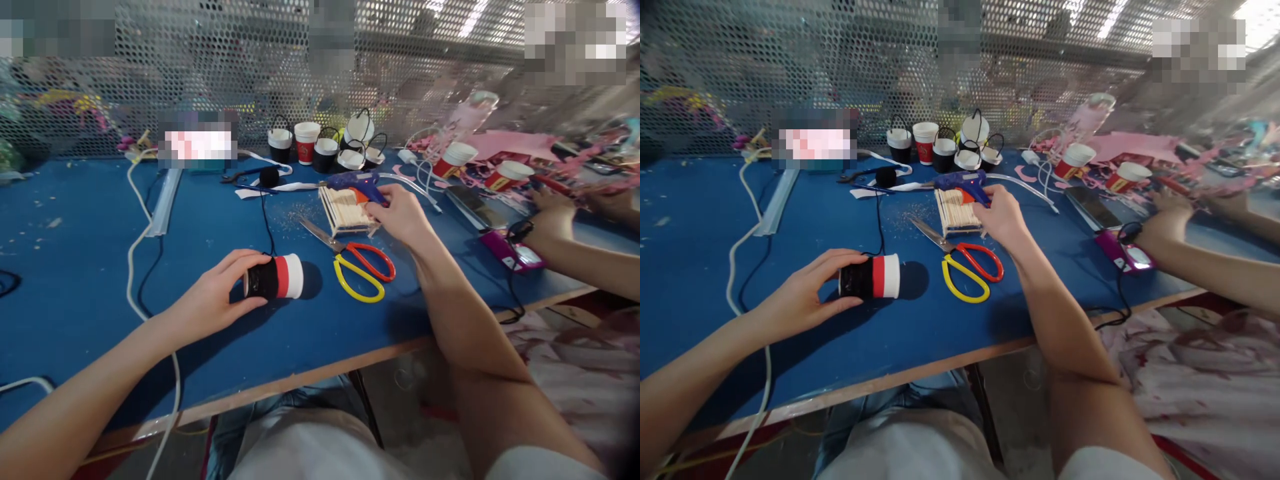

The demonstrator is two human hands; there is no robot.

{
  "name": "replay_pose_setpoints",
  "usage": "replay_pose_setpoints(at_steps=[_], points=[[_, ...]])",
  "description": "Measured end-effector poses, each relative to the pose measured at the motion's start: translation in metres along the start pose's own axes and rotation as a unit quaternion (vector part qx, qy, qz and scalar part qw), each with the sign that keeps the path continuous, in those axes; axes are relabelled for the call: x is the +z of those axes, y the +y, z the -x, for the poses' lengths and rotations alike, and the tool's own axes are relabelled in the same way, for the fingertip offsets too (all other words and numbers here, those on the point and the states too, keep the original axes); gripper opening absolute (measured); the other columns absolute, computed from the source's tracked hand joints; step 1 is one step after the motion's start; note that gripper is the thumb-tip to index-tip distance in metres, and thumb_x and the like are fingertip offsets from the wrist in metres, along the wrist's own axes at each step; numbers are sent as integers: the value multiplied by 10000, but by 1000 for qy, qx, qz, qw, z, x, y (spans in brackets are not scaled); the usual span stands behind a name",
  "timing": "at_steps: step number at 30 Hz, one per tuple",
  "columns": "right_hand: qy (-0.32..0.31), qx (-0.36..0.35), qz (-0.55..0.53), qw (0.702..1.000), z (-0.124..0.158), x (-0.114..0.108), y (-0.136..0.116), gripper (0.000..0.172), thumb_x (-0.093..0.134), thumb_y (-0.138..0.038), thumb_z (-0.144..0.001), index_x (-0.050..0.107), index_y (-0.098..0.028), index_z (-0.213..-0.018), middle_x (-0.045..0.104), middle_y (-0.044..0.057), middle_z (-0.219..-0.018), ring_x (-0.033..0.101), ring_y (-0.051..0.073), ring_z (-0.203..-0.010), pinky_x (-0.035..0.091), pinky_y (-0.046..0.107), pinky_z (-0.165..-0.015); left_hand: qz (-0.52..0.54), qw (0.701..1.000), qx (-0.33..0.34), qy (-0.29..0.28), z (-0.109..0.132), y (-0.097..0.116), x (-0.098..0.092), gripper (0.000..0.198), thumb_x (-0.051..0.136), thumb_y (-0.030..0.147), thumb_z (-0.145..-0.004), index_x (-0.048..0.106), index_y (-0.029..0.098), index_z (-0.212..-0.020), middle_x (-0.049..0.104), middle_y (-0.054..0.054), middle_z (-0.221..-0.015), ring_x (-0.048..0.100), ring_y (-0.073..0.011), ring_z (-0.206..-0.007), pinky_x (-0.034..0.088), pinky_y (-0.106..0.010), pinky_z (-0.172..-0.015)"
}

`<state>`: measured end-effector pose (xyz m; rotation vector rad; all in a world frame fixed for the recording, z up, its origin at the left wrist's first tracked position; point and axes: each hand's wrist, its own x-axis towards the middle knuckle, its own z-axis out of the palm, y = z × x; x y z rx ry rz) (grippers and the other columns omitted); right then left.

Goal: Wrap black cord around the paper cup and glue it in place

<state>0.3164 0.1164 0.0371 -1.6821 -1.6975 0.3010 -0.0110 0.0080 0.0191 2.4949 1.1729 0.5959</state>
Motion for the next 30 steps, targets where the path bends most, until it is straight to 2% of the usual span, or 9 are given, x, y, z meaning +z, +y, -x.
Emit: replay_pose_setpoints(at_steps=[2,5,9,14,17,21,26,30], points=[[-26,-14,-96,995,6,-4,-8,304,625,-257,-673,587,-145,-953,636,56,-846,581,188,-742,458,336,-678,0,1000,-1,3,0,0,0,489,578,338,-818,391,203,-1249,475,-95,-1248,481,-207,-1159,434,-352,-971],[-97,-9,-174,980,20,-11,-23,202,616,-289,-694,587,-184,-864,608,10,-734,544,147,-636,438,286,-572,1,1000,-1,14,-1,-1,0,490,587,323,-813,397,191,-1245,468,-98,-1255,475,-202,-1167,434,-340,-973],[-171,20,-215,961,36,-15,-36,107,605,-237,-698,526,-200,-759,549,-20,-616,504,110,-558,408,244,-510,-10,999,4,37,-2,-4,-1,480,598,258,-804,406,177,-1236,464,-107,-1259,472,-204,-1171,427,-355,-987],[-281,54,-324,902,46,-10,-42,189,593,-206,-713,505,-184,-879,619,12,-750,568,116,-649,449,242,-585,-19,998,2,55,-3,-10,0,472,603,225,-795,417,178,-1226,456,-115,-1265,474,-215,-1164,436,-389,-978],[-314,58,-347,882,50,-8,-45,206,612,-267,-735,511,-183,-893,587,-9,-670,544,102,-608,427,220,-536,-18,998,0,56,-4,-11,1,471,604,225,-796,418,173,-1226,466,-112,-1253,479,-208,-1156,433,-383,-983],[-326,47,-299,895,56,-5,-52,216,644,-346,-730,579,-166,-830,569,-15,-607,482,76,-516,388,203,-456,-17,998,-2,56,-3,-11,0,477,615,226,-790,422,173,-1223,478,-107,-1240,482,-204,-1152,432,-373,-983],[-305,-1,-239,922,66,0,-61,208,656,-331,-712,658,-168,-842,674,41,-768,570,119,-593,456,237,-498,-17,998,-3,54,-4,-11,-1,471,618,236,-788,425,182,-1214,491,-103,-1223,482,-213,-1147,437,-387,-970],[-259,-26,-163,952,73,3,-62,199,684,-345,-664,671,-167,-752,678,42,-715,606,178,-640,480,281,-539,-12,998,-4,58,-5,-11,-1,463,617,240,-790,429,171,-1208,497,-103,-1209,485,-200,-1135,441,-356,-961]])
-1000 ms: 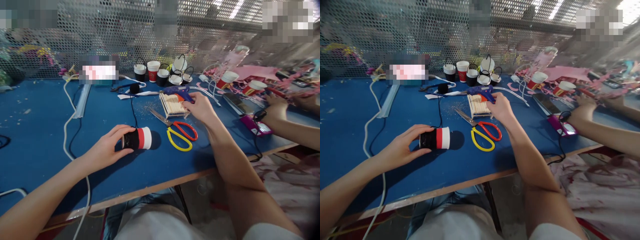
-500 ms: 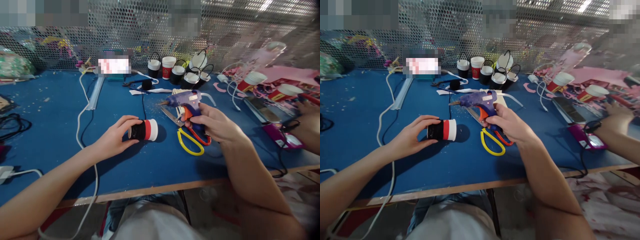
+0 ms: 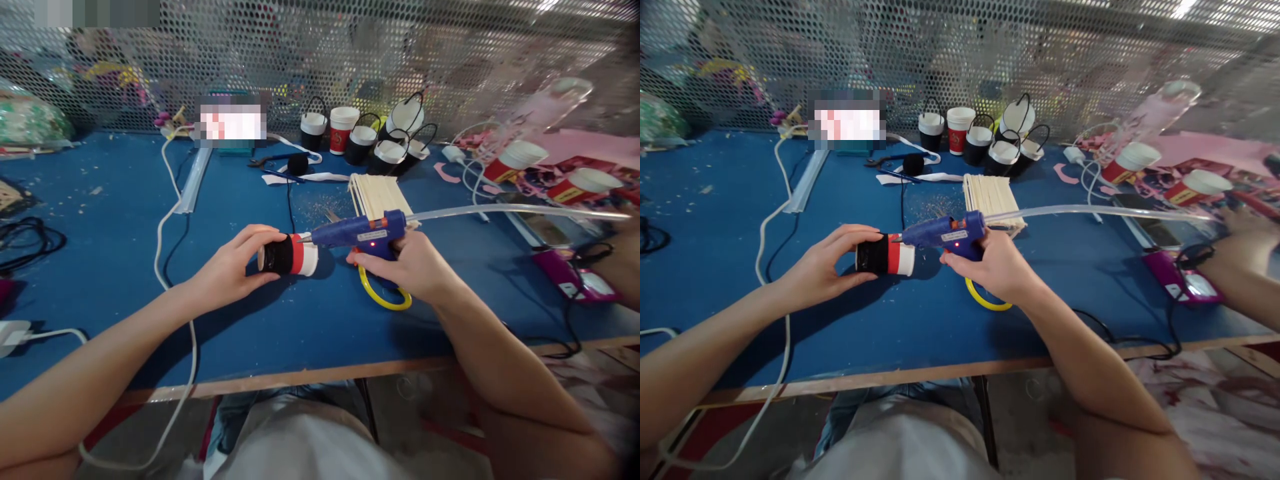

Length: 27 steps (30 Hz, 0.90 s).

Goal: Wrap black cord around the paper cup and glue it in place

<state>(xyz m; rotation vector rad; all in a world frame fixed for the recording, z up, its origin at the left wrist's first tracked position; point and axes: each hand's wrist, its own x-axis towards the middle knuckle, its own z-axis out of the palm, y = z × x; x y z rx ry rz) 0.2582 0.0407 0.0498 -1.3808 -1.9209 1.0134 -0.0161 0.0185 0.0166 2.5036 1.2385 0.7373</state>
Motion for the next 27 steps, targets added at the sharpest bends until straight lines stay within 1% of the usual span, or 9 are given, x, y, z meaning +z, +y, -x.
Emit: replay_pose_setpoints(at_steps=[2,4,8,12,15,19,24,27], points=[[25,5,42,999,2,2,1,232,688,-369,-647,671,-164,-753,661,36,-671,596,188,-609,471,294,-523,3,1000,3,5,0,0,0,459,616,246,-792,434,165,-1205,500,-106,-1205,488,-199,-1131,440,-346,-958],[38,7,73,997,5,4,2,251,676,-392,-652,672,-166,-762,643,30,-643,588,191,-598,462,297,-515,8,1000,9,9,-1,0,0,458,614,251,-794,434,163,-1205,505,-109,-1200,491,-202,-1131,440,-346,-957],[30,-16,129,991,12,5,1,225,624,-390,-702,667,-173,-743,585,14,-555,551,164,-546,420,269,-472,20,1000,13,11,-1,-1,0,461,613,259,-795,431,167,-1208,509,-113,-1195,495,-210,-1127,443,-351,-950],[29,-43,192,980,15,7,0,221,583,-379,-725,664,-175,-700,497,-9,-454,452,116,-428,350,254,-421,21,1000,4,7,-1,0,-1,468,617,279,-793,434,168,-1208,511,-112,-1192,499,-211,-1117,444,-355,-946],[25,-56,194,979,14,9,1,218,585,-385,-720,659,-181,-739,522,-4,-485,458,118,-437,342,256,-431,22,1000,0,7,-1,0,-1,468,617,283,-793,435,172,-1209,517,-109,-1188,500,-213,-1114,444,-364,-947],[29,-80,169,982,13,10,1,199,596,-390,-714,640,-201,-758,586,30,-594,518,151,-529,377,271,-482,26,1000,5,9,0,0,0,461,611,282,-799,433,173,-1210,518,-112,-1190,497,-214,-1119,439,-378,-954],[33,-87,182,979,13,8,-8,127,598,-340,-694,630,-220,-719,529,25,-539,505,161,-542,392,284,-517,23,1000,5,9,0,-1,0,460,608,272,-801,430,184,-1216,510,-114,-1202,494,-218,-1126,441,-388,-953],[16,-85,185,979,14,8,-11,126,598,-335,-684,635,-219,-716,508,28,-529,506,168,-553,399,295,-539,20,1000,1,7,0,0,0,470,621,260,-791,432,178,-1213,510,-113,-1203,493,-216,-1128,435,-386,-962]])
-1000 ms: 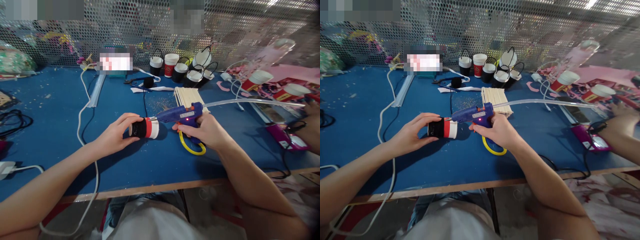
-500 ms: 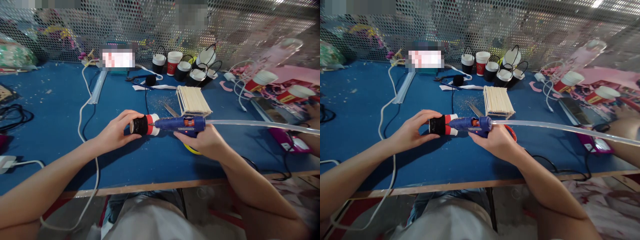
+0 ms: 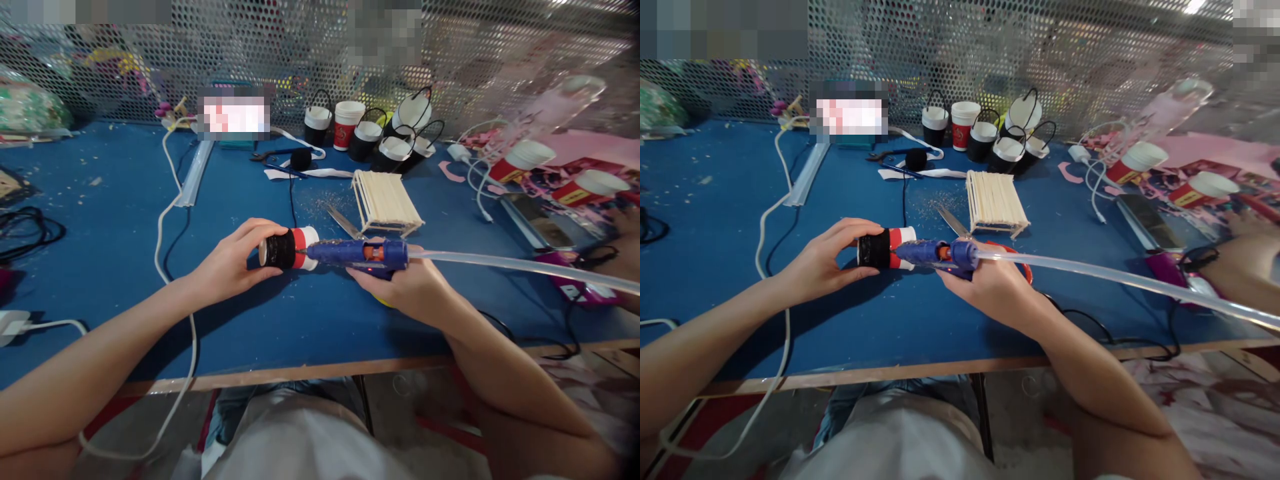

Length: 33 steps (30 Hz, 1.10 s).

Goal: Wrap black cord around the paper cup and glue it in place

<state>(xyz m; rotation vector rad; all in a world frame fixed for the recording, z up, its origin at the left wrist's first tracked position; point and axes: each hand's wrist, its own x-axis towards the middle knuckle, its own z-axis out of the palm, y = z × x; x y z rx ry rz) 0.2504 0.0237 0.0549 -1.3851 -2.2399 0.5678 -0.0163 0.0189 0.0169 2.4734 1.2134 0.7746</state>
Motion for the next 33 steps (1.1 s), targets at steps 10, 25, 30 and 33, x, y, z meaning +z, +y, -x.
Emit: replay_pose_setpoints(at_steps=[10,25,30,33], points=[[29,18,8,999,1,2,4,160,602,-358,-696,638,-207,-736,562,47,-596,515,170,-547,374,299,-516,-17,999,33,3,1,0,3,436,601,249,-807,434,192,-1206,506,-114,-1227,476,-223,-1165,432,-400,-972],[37,8,7,999,-2,6,12,225,571,-401,-746,659,-196,-778,559,39,-559,452,134,-472,330,277,-462,-62,995,78,-10,4,3,5,380,551,172,-830,443,216,-1191,440,-134,-1227,470,-241,-1145,454,-409,-937],[30,10,16,999,1,2,9,230,576,-409,-735,657,-195,-746,513,22,-499,412,119,-429,306,275,-433,-67,995,78,-6,3,3,5,378,555,142,-818,450,223,-1171,439,-125,-1200,472,-234,-1120,464,-402,-916],[37,9,15,999,3,-1,8,220,596,-408,-719,655,-197,-740,474,9,-457,396,116,-412,292,271,-415,-69,995,78,-4,3,4,5,378,557,130,-810,457,226,-1162,447,-120,-1190,477,-239,-1112,464,-406,-912]])
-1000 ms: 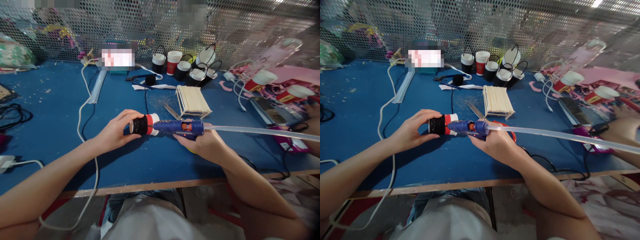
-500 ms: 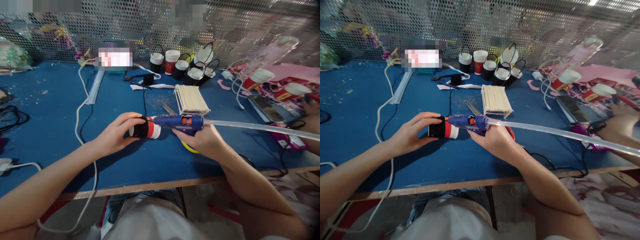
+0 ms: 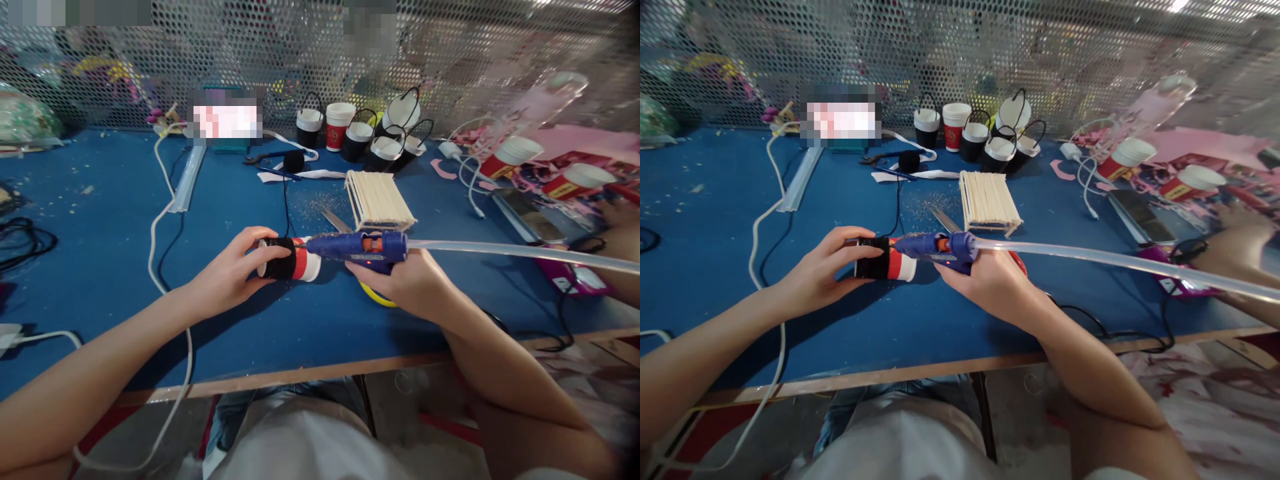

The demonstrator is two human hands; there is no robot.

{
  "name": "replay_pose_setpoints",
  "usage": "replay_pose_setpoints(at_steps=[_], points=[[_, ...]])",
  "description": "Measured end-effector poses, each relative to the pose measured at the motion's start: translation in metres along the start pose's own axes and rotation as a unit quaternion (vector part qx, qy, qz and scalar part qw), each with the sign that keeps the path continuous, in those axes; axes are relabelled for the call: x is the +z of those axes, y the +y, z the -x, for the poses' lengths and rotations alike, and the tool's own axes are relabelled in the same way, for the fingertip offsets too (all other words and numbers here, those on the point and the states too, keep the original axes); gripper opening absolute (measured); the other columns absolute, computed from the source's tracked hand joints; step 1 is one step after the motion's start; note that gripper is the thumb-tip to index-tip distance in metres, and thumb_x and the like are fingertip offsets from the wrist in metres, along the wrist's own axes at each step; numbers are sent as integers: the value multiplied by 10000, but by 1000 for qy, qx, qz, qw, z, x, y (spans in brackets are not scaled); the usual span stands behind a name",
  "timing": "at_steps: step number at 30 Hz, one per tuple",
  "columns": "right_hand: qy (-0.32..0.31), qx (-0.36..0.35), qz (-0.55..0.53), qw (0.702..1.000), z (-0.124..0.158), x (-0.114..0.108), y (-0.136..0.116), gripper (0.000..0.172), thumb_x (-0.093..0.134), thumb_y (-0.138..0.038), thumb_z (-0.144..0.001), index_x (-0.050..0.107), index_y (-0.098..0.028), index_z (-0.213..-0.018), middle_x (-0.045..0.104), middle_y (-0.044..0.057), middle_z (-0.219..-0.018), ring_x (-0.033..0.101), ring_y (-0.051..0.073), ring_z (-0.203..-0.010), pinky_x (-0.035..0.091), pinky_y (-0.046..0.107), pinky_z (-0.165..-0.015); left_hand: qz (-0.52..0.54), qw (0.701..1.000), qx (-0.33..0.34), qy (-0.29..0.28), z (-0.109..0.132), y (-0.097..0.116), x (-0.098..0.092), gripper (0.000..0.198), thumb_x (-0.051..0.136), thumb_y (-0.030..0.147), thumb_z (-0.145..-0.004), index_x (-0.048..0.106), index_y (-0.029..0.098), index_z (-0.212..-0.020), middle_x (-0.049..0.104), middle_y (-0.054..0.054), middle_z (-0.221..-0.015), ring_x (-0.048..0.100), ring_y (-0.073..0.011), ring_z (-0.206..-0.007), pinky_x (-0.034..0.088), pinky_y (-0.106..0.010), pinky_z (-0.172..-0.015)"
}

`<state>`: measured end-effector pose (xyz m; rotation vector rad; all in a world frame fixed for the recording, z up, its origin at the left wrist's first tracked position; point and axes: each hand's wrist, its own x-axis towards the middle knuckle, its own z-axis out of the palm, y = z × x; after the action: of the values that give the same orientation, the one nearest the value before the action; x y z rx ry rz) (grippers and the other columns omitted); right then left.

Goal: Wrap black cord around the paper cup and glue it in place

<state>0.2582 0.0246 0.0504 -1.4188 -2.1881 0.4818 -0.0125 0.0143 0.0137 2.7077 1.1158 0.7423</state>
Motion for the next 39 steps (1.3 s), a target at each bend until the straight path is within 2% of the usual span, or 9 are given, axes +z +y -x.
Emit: replay_pose_setpoints(at_steps=[7,10,12,17,21,26,29,33,39], points=[[-22,-34,-37,998,-8,2,3,201,547,-366,-765,642,-197,-820,600,41,-638,549,176,-610,422,296,-561,-12,999,29,-7,3,1,1,390,493,89,-833,446,252,-1184,405,-109,-1232,456,-228,-1140,456,-389,-932],[-28,-29,-48,998,-8,3,3,205,551,-354,-768,636,-187,-851,626,49,-712,571,183,-654,436,305,-604,-8,999,33,-6,3,2,2,386,495,85,-829,456,241,-1180,411,-111,-1231,460,-230,-1130,450,-387,-935],[-23,-17,-34,999,-6,2,3,209,557,-362,-758,648,-188,-832,615,56,-687,563,188,-632,419,310,-580,8,1000,22,-4,2,2,1,375,518,102,-824,459,221,-1175,420,-121,-1223,473,-229,-1113,457,-379,-925],[-21,10,-9,1000,-2,0,-2,206,580,-388,-722,666,-203,-751,508,35,-524,450,151,-478,343,302,-483,38,999,-13,11,-1,1,0,384,590,191,-805,455,197,-1164,474,-125,-1168,478,-238,-1108,457,-394,-920],[-23,12,19,1000,-1,-1,-7,213,576,-386,-716,677,-199,-730,363,-11,-425,310,107,-396,281,286,-435,57,997,-42,12,-2,1,-1,408,614,224,-792,461,198,-1170,500,-114,-1145,482,-232,-1101,447,-405,-928],[-21,-52,88,994,1,-3,-3,233,574,-385,-714,689,-184,-692,274,-42,-390,174,69,-366,181,260,-387,123,989,-84,15,-2,0,-1,462,654,288,-765,476,188,-1179,521,-99,-1124,508,-213,-1061,475,-359,-892],[-13,-83,122,989,3,-3,0,216,559,-348,-736,690,-179,-703,330,-35,-387,216,66,-352,188,241,-376,176,976,-124,9,-1,0,0,490,671,328,-745,490,191,-1179,513,-93,-1133,528,-205,-1039,505,-325,-846],[6,-106,147,983,6,1,1,243,537,-335,-760,696,-153,-741,482,16,-442,366,96,-376,270,245,-392,230,958,-169,2,0,-1,3,514,679,341,-733,484,199,-1187,514,-82,-1126,563,-191,-997,518,-336,-842],[5,-99,120,988,10,3,2,239,530,-337,-781,691,-161,-796,608,61,-574,493,136,-473,356,263,-459,258,945,-199,3,1,-4,6,556,697,355,-711,471,186,-1189,542,-83,-1107,589,-192,-966,518,-371,-859]])
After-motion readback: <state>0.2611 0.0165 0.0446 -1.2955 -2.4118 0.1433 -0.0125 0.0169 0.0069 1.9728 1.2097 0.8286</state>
